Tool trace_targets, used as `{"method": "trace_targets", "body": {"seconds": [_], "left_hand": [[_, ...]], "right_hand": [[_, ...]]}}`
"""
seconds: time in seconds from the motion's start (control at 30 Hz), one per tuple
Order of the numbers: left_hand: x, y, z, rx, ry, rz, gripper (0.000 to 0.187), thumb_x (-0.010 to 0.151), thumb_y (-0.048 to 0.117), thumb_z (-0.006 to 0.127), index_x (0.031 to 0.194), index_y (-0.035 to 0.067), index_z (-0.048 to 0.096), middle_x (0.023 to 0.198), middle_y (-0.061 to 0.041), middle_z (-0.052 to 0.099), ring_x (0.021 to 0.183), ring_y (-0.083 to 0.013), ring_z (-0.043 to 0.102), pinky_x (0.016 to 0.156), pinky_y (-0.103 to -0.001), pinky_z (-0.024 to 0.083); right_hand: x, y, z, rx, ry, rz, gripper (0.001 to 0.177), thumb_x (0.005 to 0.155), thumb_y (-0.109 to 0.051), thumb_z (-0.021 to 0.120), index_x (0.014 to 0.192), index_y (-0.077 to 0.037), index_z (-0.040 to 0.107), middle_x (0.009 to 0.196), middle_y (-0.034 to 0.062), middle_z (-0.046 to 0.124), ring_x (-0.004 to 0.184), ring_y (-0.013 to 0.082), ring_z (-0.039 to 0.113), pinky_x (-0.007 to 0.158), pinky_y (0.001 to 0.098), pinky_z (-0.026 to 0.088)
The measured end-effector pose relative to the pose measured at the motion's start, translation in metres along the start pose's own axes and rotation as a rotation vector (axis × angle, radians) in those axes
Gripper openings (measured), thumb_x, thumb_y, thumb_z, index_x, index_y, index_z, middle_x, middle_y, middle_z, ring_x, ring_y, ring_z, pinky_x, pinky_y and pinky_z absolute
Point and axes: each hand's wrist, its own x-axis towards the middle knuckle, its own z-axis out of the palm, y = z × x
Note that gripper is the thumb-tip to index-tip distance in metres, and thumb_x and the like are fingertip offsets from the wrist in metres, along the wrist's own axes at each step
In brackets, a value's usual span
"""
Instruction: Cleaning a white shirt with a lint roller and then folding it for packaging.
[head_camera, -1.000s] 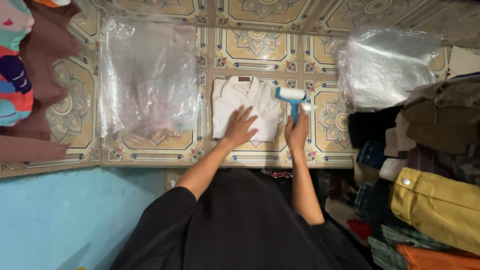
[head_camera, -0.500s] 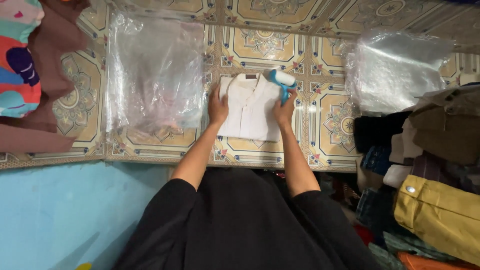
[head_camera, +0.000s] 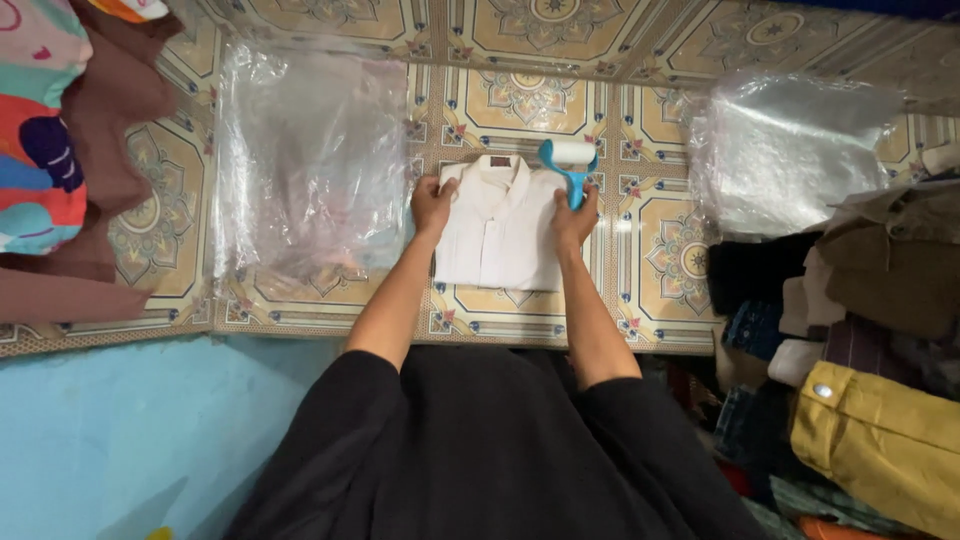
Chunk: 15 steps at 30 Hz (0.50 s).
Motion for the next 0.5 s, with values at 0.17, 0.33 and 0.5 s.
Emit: {"method": "trace_targets", "body": {"seconds": [0.17,0.33,0.5], "left_hand": [[0.002,0.0,0.002,-0.402,0.04,-0.135,0.04,0.091,0.036,0.076,0.116,0.006,0.066,0.099,-0.008,0.066,0.095,-0.02,0.063,0.085,-0.037,0.052],[-0.047,0.066,-0.024,-0.554,-0.037,-0.188,0.068,0.093,0.016,0.077,0.15,-0.001,0.045,0.153,-0.035,0.043,0.146,-0.0477,0.039,0.121,-0.054,0.036],[-0.032,0.043,-0.008,-0.583,-0.036,-0.047,0.073,0.089,0.01,0.082,0.152,0.004,0.045,0.154,-0.032,0.042,0.146,-0.0454,0.038,0.12,-0.049,0.04]], "right_hand": [[0.023,0.01,-0.001,0.294,-0.165,0.047,0.027,0.09,-0.025,0.078,0.113,-0.025,0.064,0.086,-0.0024,0.07,0.071,0.0101,0.063,0.064,0.0237,0.053],[0.032,0.012,-0.009,-0.228,0.024,-0.012,0.032,0.084,-0.031,0.078,0.11,-0.03,0.061,0.1,-0.0052,0.078,0.101,0.0235,0.074,0.097,0.0441,0.054],[-0.057,-0.054,-0.054,-0.261,-0.161,-0.313,0.05,0.1,-0.031,0.064,0.141,-0.007,0.051,0.098,0.0271,0.073,0.094,0.0484,0.071,0.08,0.0604,0.053]]}}
